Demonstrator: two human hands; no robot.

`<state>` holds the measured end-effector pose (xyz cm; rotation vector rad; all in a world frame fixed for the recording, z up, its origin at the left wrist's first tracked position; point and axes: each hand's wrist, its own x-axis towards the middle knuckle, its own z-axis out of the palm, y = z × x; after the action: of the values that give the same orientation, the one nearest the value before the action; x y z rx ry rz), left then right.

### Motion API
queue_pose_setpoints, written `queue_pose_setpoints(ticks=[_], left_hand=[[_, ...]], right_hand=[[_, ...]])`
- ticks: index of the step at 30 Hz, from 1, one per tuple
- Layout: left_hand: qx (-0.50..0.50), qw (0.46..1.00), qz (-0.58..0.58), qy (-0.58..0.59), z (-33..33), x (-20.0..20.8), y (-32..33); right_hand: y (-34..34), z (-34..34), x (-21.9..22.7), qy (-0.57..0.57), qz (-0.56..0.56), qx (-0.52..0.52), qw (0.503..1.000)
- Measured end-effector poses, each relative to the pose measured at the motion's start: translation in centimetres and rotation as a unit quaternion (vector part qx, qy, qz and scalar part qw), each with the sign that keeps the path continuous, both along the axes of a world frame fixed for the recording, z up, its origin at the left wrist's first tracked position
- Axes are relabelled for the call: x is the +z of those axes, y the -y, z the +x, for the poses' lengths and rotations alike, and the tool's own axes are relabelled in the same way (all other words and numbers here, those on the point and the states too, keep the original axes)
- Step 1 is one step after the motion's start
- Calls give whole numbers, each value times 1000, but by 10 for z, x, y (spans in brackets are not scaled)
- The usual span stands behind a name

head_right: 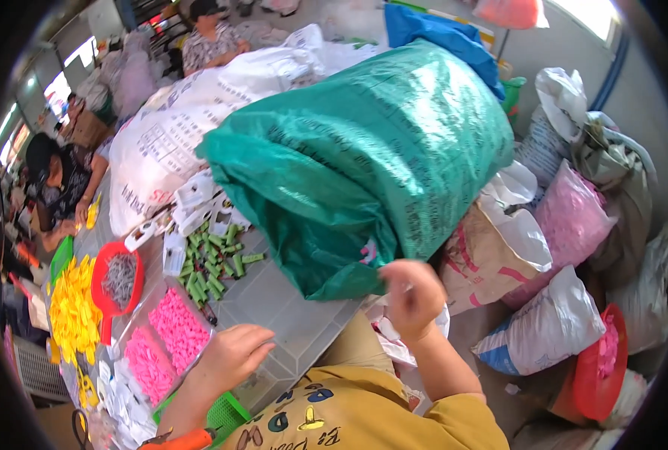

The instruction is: Assembling plastic toy walkie-talkies by fitting internal components and shells together using an electric screwdriver.

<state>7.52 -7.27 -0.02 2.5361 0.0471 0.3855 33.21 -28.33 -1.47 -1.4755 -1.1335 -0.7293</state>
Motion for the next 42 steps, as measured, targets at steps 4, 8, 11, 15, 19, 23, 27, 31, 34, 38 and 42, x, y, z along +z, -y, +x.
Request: queue_pose_setpoints(ticks=[4,8,11,15,19,23,27,31,34,38,42], left_hand=[[-41,999,21,-15,53,-15,-6],[-49,989,133,35,131,-45,-16],[-17,957,286,48,178,-51,-22],[-56,956,266,113,247,-51,-29],[-104,963,180,172,277,7,-24],[-157,945,255,131,319,6,-23],[-77,959,250,107,338,18,-52],[-104,958,238,122,345,7,-22],[-110,961,224,116,356,1,-13],[-104,965,207,120,373,14,-15],[-88,972,190,110,352,4,-40]], right_hand=[[27,91,-43,-306,169,-194,917],[35,194,-145,-390,180,-159,889],[-27,215,-162,-547,370,205,722],[-66,229,-166,-424,184,-17,887],[-78,182,-120,-211,-62,-143,965],[-59,218,-135,-239,-124,-103,958],[-67,211,-136,-313,-60,-68,945],[-78,246,-200,-383,122,-7,916],[-94,244,-220,-337,162,-113,920],[-87,208,-169,-301,107,-231,919],[-70,125,-128,-378,187,46,905]])
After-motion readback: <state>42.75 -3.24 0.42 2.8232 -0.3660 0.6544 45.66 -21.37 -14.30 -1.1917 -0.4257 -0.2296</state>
